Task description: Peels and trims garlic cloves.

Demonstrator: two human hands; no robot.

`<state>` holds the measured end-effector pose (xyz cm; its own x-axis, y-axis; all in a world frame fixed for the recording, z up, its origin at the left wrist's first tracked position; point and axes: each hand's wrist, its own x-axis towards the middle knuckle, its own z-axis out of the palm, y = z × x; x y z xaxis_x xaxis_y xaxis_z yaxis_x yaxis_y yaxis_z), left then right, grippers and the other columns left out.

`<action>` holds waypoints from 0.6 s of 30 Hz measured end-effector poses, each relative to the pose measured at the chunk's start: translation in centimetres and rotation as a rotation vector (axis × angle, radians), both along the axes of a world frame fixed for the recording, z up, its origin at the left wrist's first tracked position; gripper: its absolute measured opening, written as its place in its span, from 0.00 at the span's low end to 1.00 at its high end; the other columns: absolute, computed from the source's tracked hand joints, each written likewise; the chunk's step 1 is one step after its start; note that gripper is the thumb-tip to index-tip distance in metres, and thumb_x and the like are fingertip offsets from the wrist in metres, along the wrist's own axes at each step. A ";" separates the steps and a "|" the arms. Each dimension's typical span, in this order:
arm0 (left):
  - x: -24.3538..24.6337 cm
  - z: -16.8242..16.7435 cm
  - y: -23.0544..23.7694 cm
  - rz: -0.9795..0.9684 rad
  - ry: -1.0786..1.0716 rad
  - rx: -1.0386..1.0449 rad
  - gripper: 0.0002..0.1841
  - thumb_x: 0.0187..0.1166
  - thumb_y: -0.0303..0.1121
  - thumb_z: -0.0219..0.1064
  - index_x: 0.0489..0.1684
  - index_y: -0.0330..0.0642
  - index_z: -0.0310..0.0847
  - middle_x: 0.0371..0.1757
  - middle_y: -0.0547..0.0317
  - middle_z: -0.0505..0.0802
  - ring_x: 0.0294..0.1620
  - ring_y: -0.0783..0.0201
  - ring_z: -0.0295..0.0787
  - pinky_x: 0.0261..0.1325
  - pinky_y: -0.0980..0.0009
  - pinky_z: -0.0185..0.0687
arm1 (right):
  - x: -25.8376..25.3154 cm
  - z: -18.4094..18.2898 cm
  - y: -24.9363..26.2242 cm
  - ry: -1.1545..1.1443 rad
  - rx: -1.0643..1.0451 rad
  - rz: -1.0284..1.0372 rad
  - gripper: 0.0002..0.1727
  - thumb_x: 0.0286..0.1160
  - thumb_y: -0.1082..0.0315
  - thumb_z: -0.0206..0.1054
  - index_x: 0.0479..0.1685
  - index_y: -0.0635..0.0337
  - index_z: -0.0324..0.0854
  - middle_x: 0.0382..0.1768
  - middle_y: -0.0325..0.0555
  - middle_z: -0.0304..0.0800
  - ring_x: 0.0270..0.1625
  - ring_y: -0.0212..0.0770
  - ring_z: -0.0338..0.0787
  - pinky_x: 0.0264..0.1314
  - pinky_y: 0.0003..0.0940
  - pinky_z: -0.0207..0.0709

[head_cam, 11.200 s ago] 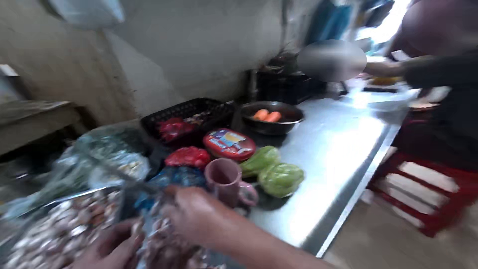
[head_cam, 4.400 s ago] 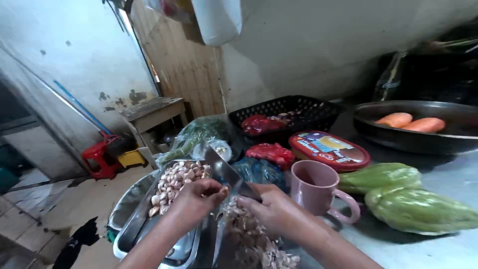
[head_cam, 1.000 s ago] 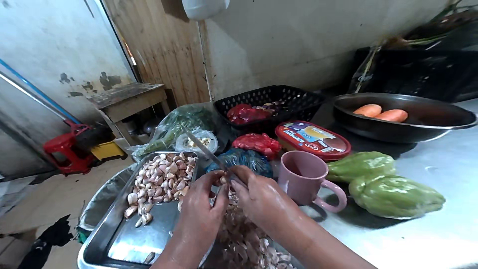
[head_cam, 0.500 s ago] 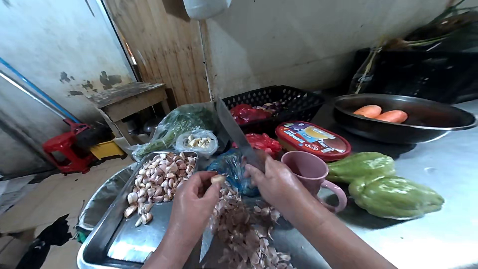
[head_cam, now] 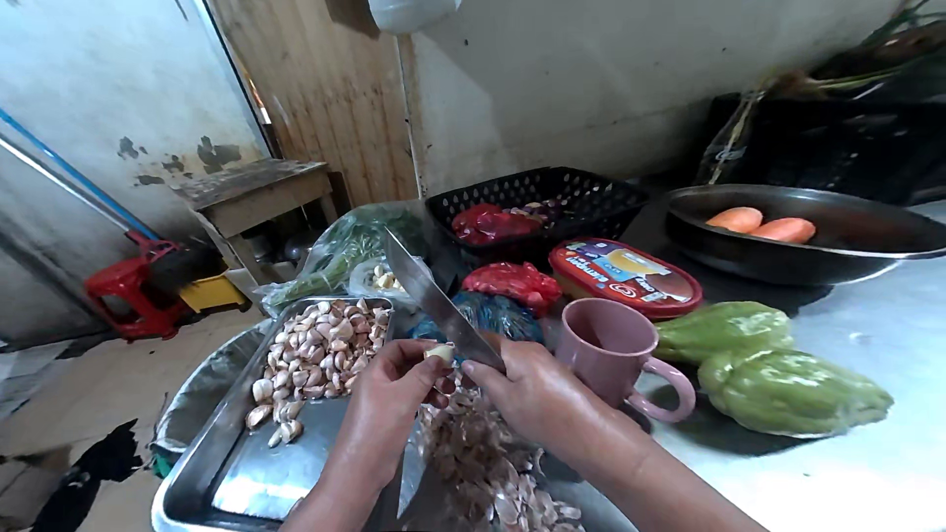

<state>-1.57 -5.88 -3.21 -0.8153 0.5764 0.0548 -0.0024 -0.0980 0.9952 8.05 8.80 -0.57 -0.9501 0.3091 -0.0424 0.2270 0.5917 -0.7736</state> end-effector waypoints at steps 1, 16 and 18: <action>0.0 -0.2 0.1 0.003 0.011 0.013 0.06 0.80 0.23 0.65 0.49 0.32 0.82 0.37 0.51 0.93 0.33 0.62 0.92 0.40 0.69 0.91 | 0.1 -0.1 0.0 0.017 0.012 0.004 0.19 0.92 0.59 0.56 0.71 0.54 0.81 0.39 0.45 0.89 0.39 0.37 0.88 0.47 0.37 0.82; 1.1 -0.5 0.3 0.048 0.233 -0.123 0.07 0.79 0.30 0.69 0.47 0.36 0.84 0.38 0.58 0.94 0.36 0.66 0.94 0.44 0.69 0.93 | 0.0 -0.1 -0.8 -0.020 0.209 -0.014 0.19 0.92 0.62 0.54 0.74 0.53 0.78 0.46 0.53 0.92 0.51 0.50 0.92 0.58 0.49 0.82; 1.2 -0.5 0.4 0.057 0.250 -0.134 0.08 0.79 0.31 0.69 0.47 0.37 0.84 0.37 0.58 0.94 0.35 0.66 0.94 0.44 0.70 0.92 | 0.0 0.1 -0.8 -0.041 0.239 -0.011 0.19 0.92 0.62 0.53 0.74 0.54 0.78 0.47 0.55 0.92 0.53 0.52 0.92 0.60 0.50 0.82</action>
<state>-0.36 -5.51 -3.71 -0.8172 0.5460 0.1844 0.2459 0.0410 0.9684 8.05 7.99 -0.50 -0.9455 0.3256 -0.0056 0.2633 0.7540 -0.6018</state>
